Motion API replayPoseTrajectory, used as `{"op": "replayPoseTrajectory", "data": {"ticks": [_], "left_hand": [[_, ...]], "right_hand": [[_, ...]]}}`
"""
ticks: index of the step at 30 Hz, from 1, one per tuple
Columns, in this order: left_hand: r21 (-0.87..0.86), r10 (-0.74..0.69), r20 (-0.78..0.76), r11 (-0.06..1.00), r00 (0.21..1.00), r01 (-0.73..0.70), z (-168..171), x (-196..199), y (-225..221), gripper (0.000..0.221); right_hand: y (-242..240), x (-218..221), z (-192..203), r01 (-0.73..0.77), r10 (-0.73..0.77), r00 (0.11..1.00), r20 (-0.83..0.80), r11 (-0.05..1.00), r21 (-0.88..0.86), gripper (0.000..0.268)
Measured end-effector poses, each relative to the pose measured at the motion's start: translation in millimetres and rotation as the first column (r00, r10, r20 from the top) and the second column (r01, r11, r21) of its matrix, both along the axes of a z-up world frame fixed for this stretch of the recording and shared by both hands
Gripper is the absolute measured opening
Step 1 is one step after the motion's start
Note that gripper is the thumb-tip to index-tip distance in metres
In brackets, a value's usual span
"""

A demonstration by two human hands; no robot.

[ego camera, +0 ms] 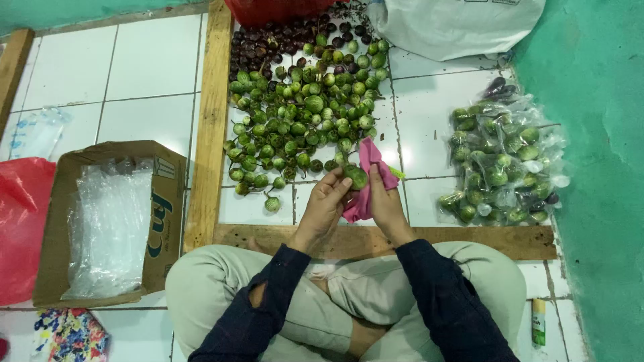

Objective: Cleaning small green eggplants by wiping them with a pink cloth before packaging.

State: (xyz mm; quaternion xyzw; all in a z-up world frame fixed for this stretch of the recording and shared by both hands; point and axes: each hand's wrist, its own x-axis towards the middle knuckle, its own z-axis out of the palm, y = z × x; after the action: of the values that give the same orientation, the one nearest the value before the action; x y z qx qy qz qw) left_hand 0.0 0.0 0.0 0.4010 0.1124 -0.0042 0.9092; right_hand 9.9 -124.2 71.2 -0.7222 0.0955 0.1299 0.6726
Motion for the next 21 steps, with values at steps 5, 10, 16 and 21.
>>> {"op": "replayPoseTrajectory", "data": {"ticks": [5, 10, 16, 21], "left_hand": [[0.266, 0.012, 0.087, 0.963, 0.996, -0.035, 13, -4, -3, 0.035], [0.528, 0.014, 0.157, 0.844, 0.988, -0.096, 39, -15, -6, 0.046], [0.753, -0.080, 0.164, 0.654, 0.983, -0.072, 32, -19, -6, 0.035], [0.763, -0.219, 0.113, 0.644, 0.969, 0.056, 31, -19, -6, 0.031]], "right_hand": [[-3, 5, 12, -0.149, 0.146, 0.989, -0.033, 0.973, -0.177, 0.059], [-1, 5, 15, -0.123, 0.121, 0.992, -0.026, 0.969, -0.216, 0.059], [-7, 4, -25, 0.005, 0.027, 0.978, 0.207, 0.989, -0.151, 0.029], [-11, 10, -18, 0.100, -0.068, 0.972, 0.224, 0.986, -0.136, 0.024]]}}
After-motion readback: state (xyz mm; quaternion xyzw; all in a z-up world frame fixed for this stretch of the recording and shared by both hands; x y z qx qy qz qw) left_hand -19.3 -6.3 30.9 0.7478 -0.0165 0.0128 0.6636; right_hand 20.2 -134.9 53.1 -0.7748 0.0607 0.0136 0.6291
